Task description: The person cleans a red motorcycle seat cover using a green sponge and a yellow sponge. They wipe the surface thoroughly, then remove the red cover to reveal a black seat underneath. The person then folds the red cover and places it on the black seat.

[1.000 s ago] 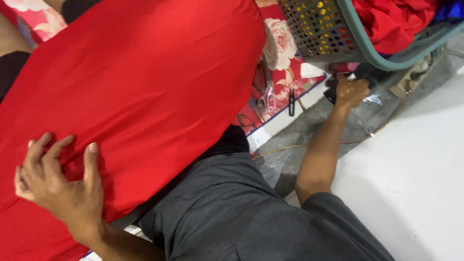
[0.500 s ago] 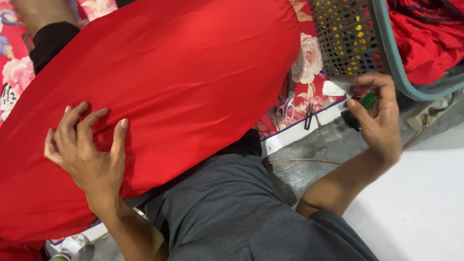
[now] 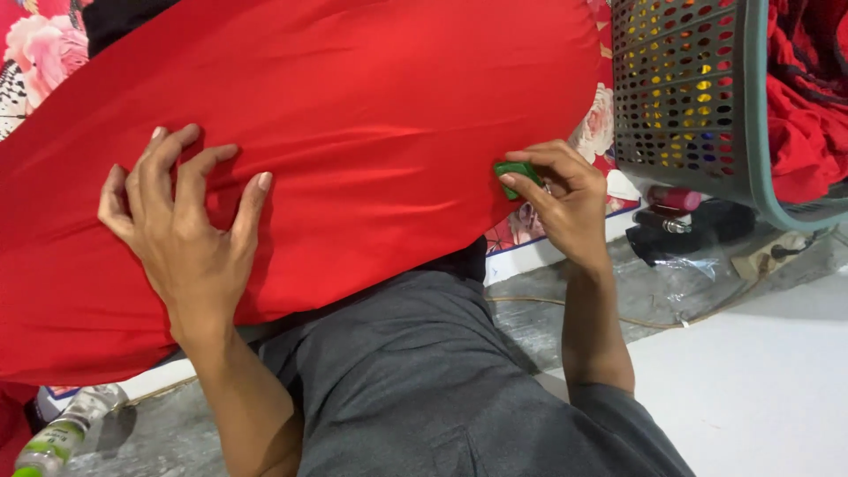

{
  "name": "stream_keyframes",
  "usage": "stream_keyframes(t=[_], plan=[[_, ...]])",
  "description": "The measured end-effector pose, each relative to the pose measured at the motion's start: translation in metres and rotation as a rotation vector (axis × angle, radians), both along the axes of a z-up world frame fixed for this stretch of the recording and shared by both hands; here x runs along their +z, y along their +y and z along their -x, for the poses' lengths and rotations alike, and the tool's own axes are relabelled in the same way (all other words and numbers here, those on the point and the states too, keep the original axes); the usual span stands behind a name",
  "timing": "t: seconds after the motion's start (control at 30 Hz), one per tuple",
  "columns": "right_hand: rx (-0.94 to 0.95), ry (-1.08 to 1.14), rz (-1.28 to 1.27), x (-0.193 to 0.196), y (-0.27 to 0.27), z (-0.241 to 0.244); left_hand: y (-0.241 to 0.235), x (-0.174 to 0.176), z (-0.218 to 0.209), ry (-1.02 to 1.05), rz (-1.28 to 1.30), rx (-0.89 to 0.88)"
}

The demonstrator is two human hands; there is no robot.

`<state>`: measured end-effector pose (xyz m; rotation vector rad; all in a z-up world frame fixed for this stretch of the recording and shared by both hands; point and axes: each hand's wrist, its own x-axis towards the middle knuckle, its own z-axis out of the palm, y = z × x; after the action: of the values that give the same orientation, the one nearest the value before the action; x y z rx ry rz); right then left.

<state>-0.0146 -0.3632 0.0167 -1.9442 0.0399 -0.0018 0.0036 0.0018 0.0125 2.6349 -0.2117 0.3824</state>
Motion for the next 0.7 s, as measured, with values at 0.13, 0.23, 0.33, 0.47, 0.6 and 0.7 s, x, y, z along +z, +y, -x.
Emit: stream_keyframes(t=[0.13,0.23,0.33,0.47,0.6,0.7], plan=[[0.052,-0.075,0.057,-0.015,-0.002,0.001,0.000,0.000,0.000,0.006,0.004,-0.013],[0.042,-0.108,0.231,-0.009,0.000,0.000,0.002,-0.004,0.001,0.005,-0.005,-0.020],[-0.092,-0.082,-0.008,-0.019,-0.011,-0.002,0.002,-0.005,0.000,0.005,-0.005,-0.019],[-0.126,-0.074,-0.114,-0.018,-0.009,0.005,0.002,-0.004,0.000,-0.002,-0.004,-0.020],[-0.052,-0.001,-0.081,-0.007,0.012,0.005,0.000,-0.003,0.000,-0.002,-0.013,-0.021],[-0.193,-0.076,-0.049,-0.019,-0.001,0.005,-0.001,-0.003,0.000,0.008,-0.011,-0.015]])
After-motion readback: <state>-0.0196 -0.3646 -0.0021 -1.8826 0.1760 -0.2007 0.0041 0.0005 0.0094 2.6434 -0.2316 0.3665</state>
